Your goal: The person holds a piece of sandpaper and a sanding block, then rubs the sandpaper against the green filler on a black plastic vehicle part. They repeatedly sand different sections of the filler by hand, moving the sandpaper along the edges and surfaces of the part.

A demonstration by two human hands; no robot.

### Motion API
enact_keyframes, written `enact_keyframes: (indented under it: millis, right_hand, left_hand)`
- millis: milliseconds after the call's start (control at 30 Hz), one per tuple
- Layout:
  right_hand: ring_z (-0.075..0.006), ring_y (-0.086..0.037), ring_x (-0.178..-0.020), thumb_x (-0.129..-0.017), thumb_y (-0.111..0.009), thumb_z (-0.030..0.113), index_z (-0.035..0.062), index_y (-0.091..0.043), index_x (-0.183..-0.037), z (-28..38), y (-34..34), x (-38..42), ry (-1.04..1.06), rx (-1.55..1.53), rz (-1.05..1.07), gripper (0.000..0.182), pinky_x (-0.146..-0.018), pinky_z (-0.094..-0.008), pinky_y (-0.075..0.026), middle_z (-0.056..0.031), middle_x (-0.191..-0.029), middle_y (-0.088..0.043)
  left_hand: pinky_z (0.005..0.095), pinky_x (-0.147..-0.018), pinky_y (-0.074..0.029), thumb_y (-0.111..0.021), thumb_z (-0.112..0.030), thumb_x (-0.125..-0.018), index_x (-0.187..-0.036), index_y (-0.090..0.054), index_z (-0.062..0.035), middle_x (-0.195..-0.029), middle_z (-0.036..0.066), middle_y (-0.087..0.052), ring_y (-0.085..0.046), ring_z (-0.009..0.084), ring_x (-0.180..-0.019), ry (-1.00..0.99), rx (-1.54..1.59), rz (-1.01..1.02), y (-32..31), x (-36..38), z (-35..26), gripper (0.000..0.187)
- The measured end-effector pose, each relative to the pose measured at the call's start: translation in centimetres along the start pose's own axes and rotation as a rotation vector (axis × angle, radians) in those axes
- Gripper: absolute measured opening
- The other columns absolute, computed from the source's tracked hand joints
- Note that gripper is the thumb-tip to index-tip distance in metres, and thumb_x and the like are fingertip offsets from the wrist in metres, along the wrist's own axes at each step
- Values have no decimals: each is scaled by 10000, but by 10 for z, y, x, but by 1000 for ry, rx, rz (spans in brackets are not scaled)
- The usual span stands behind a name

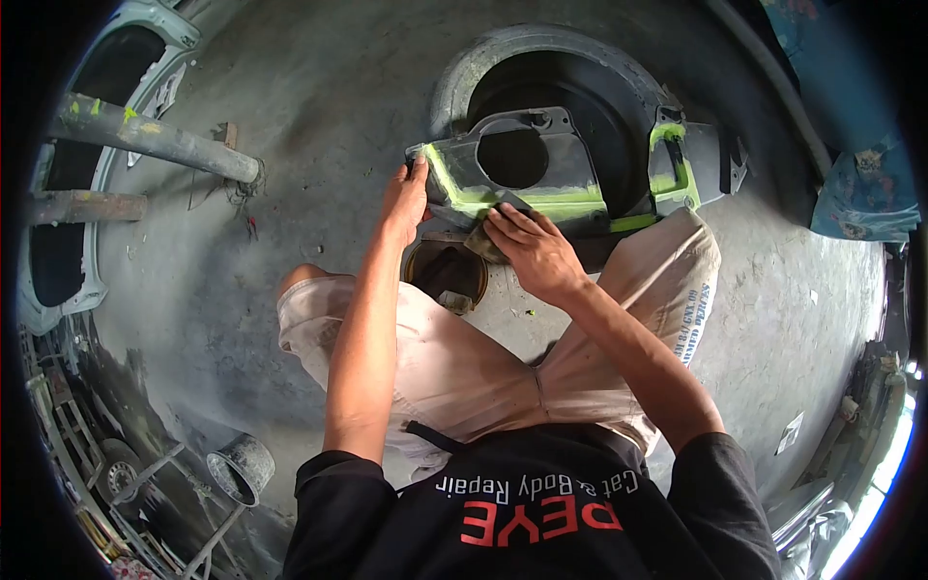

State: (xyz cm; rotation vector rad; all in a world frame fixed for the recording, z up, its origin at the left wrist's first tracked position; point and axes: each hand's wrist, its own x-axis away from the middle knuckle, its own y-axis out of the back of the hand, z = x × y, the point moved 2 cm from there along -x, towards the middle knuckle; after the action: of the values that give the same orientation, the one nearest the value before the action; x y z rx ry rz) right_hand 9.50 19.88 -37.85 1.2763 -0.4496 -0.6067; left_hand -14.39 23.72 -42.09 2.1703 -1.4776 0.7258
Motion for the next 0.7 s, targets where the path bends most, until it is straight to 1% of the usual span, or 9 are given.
enact_keyframes:
  millis: [33, 167, 267, 400, 433, 533, 567, 667, 700]
  right_hand:
    - [-222, -389, -1477, -914, -551, 90, 81, -523, -1456, 3, -1, 1, -2, 3, -34, 543, -1201, -438, -321, -63, -1546, -487]
    - [-236, -395, -1462, -907, -560, 103, 64, -537, -1434, 26, -12, -32, 43, -14, -97, 529, -1191, -450, -328, -81, -1525, -504]
    - [-234, -391, -1466, -897, -561, 98, 56, -541, -1427, 17, -5, -25, 92, -26, -62, 532, -1192, -456, -324, -90, -1523, -506]
    - [-242, -411, -1458, -898, -550, 84, 59, -536, -1433, 16, 0, -9, 82, 6, -56, 535, -1197, -458, -317, -91, -1529, -502]
    - [-262, -443, -1428, -905, -560, 115, 34, -575, -1382, 21, -3, -18, 90, -10, -71, 485, -1191, -464, -332, -108, -1482, -539]
    - [-266, -442, -1431, -908, -552, 113, 34, -558, -1400, 33, -13, -39, 79, -42, -142, 499, -1190, -475, -335, -111, -1492, -529]
    - [-268, -441, -1433, -903, -547, 107, 31, -540, -1417, 30, -12, -35, 91, -46, -106, 519, -1193, -468, -335, -113, -1509, -512]
    - [-266, -437, -1439, -914, -538, 111, 31, -531, -1426, 15, -8, -10, 117, -44, -55, 518, -1202, -451, -327, -114, -1524, -497]
    - [-265, -422, -1453, -935, -524, 110, 32, -534, -1425, 13, -12, -8, 111, -30, -47, 496, -1210, -439, -319, -115, -1528, -495]
  left_hand:
    - [406, -843, -562, -522, -579, -1021, -1616, -169, -25, -1537, 214, -452, -585, 256, -1218, -8, -6, 2, 0, 3, -3, 887]
    - [404, -851, -565, -530, -575, -1019, -1613, -180, -27, -1529, 213, -461, -587, 266, -1228, -36, -2, 31, -2, 2, -2, 881]
    - [395, -816, -573, -534, -569, -1020, -1593, -258, -42, -1450, 172, -542, -622, 243, -1174, -24, 41, 13, -2, 4, -5, 826]
    - [386, -802, -571, -535, -572, -1019, -1574, -309, -49, -1403, 148, -577, -633, 216, -1135, -29, 51, 19, 0, -1, 1, 796]
    - [391, -823, -571, -533, -576, -1018, -1578, -298, -41, -1426, 161, -559, -626, 224, -1156, -42, 40, 32, -1, 5, -4, 809]
    - [406, -873, -565, -528, -581, -1018, -1592, -249, -18, -1483, 198, -506, -606, 249, -1209, -52, 19, 31, -5, 17, -13, 851]
    - [417, -901, -560, -525, -583, -1018, -1602, -209, -4, -1516, 222, -469, -592, 266, -1240, -47, 9, 20, -4, 19, -15, 881]
    - [438, -959, -533, -526, -582, -1017, -1602, -208, -2, -1553, 236, -426, -548, 290, -1305, -65, -23, 48, 5, -20, 13, 883]
    - [443, -1021, -495, -527, -585, -1015, -1600, -199, 11, -1565, 243, -410, -505, 304, -1357, -41, -13, 33, 1, -5, 3, 897]
